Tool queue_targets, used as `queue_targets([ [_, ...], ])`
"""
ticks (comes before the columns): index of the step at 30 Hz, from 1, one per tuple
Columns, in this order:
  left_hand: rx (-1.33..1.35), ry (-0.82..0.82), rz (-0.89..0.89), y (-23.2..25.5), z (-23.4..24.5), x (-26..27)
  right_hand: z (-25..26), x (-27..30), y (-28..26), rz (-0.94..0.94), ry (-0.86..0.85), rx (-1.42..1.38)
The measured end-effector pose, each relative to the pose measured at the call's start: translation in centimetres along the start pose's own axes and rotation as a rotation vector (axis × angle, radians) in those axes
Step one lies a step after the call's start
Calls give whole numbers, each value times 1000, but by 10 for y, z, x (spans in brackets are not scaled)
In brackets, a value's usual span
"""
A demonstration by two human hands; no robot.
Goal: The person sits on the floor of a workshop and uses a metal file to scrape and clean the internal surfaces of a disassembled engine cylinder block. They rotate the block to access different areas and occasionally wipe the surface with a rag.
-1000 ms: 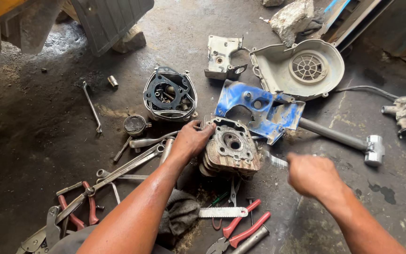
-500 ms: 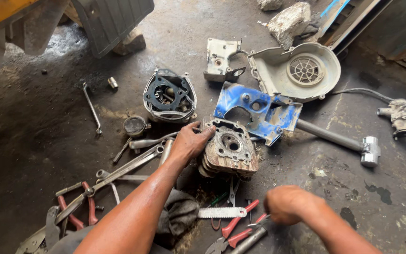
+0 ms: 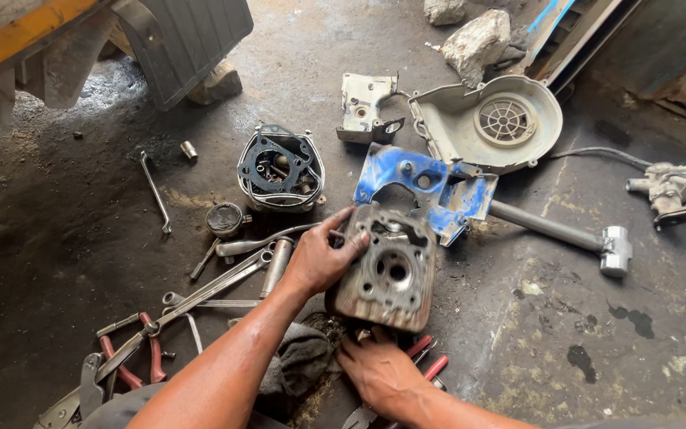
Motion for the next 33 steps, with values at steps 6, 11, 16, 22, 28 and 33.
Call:
queue_targets([
  [6,114,-6,-168,14,-5,10,79,-15,-34,54,-433,-166],
  [11,18,-55,94,29,11,9,182,-13,-17,-533,-749,-343],
  [16,114,-198,247,8,29,-15,227,7,60,-868,-443,-323],
  [22,31,-162,217,-19,27,-26,185,-14,67,-971,-220,-201],
  [28,-100,-196,306,7,18,-22,160,-35,68,-513,10,240],
  [33,-215,-69,23,14,3,-25,163,-35,71,-515,39,329],
])
Point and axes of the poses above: each hand's wrist, its own x-axis away from the middle knuckle, its own z-axis out of the back of the hand, y = z × x, the point moved 1 cm from there along -x, towards the middle knuckle, and after that the axes turned 1 degree about x, right-handed, at the moved point
